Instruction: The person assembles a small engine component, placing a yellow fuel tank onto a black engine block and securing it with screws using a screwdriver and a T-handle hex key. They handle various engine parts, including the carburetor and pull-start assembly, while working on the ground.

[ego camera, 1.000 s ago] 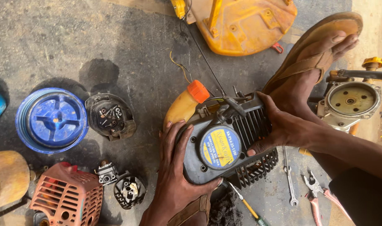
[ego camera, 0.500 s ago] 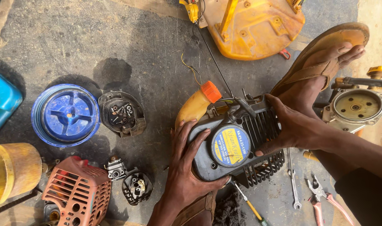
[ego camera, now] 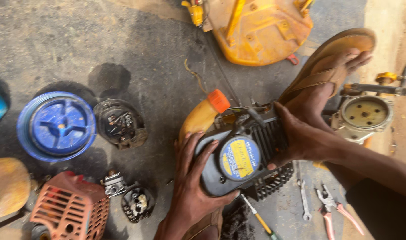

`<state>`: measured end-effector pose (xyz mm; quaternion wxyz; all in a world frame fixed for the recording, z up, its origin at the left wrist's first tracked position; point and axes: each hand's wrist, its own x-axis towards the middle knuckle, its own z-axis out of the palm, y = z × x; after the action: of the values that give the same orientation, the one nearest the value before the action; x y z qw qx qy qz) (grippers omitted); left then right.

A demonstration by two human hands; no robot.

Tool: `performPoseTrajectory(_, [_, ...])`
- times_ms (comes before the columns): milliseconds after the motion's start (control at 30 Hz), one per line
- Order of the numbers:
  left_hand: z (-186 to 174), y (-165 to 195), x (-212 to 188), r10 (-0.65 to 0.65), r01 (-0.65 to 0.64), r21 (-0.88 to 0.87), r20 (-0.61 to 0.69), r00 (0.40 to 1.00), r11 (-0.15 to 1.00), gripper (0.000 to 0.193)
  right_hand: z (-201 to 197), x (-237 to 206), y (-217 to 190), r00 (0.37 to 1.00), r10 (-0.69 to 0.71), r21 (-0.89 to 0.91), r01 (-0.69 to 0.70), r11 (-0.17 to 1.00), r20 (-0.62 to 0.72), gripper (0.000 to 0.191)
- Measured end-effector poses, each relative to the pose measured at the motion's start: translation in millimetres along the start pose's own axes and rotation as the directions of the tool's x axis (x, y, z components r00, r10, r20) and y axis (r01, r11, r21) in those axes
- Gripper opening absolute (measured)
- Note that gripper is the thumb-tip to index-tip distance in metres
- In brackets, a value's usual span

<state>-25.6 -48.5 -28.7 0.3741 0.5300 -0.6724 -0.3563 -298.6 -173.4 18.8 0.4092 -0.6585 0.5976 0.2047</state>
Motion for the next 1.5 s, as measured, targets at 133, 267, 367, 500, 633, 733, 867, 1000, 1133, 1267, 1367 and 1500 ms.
performPoseTrajectory(133, [-3, 2, 3, 0.01, -0.01, 0.0, 0.001, 1.0, 1.0, 0.115, 1, 0, 0, 0.999, -0.038, 0.038, 0.038, 0.999, -0.001, 0.17])
performPoseTrajectory(267, [-2, 3, 4, 0.041, -0.041, 0.036, 0.0, 0.999, 0.999, 0.117, 3, -1, 3, 1.0, -0.015, 0.029, 0.014, 0.999, 0.025, 0.172])
performPoseTrajectory(367, [2, 3, 4, 0.018, -0.019, 0.062, 0.018, 1.0, 0.998, 0.118, 2, -4, 5, 0.998, -0.058, 0.066, 0.058, 0.996, 0.006, 0.169])
performPoseTrajectory(500, [5, 4, 2, -0.007, 0.005, 0.067, 0.032, 0.999, 0.998, 0.116, -3, -10, 5, 0.994, -0.104, 0.045, 0.104, 0.994, -0.016, 0.167])
performPoseTrajectory(633, [8, 2, 2, -0.034, 0.028, 0.086, 0.06, 0.998, 0.996, 0.119, -8, -13, 1, 0.999, -0.042, -0.031, 0.043, 0.999, 0.012, 0.165])
performPoseTrajectory(733, [10, 0, 2, -0.052, 0.047, 0.078, 0.06, 0.997, 0.996, 0.119, -11, -13, -1, 0.998, 0.023, -0.084, -0.018, 0.996, 0.056, 0.164])
performPoseTrajectory(867, [12, 2, 2, -0.073, 0.071, 0.048, 0.053, 0.996, 0.996, 0.118, -12, -11, -1, 0.997, -0.048, -0.255, 0.062, 0.965, 0.062, 0.161])
performPoseTrajectory(1000, [15, 5, 2, -0.067, 0.064, 0.073, 0.047, 0.997, 0.995, 0.12, -14, -7, -1, 0.999, -0.015, -0.152, 0.022, 0.988, 0.044, 0.166])
performPoseTrajectory(1133, [18, 5, 2, -0.089, 0.085, 0.065, 0.062, 0.994, 0.994, 0.123, -13, -6, -1, 0.997, 0.049, -0.099, -0.043, 0.994, 0.057, 0.168])
performPoseTrajectory(1267, [20, 3, 1, -0.078, 0.074, 0.073, 0.064, 0.995, 0.995, 0.126, -12, -8, 0, 0.999, 0.023, -0.116, -0.018, 0.993, 0.042, 0.166])
performPoseTrajectory(1367, [21, 1, 0, -0.052, 0.049, 0.049, 0.062, 0.997, 0.998, 0.125, -14, -10, -2, 0.999, 0.006, -0.134, -0.001, 0.991, 0.035, 0.165])
performPoseTrajectory(1500, [21, -1, 0, -0.069, 0.066, 0.039, 0.072, 0.995, 0.997, 0.126, -21, -15, -12, 0.998, 0.039, -0.153, -0.032, 0.988, 0.047, 0.165])
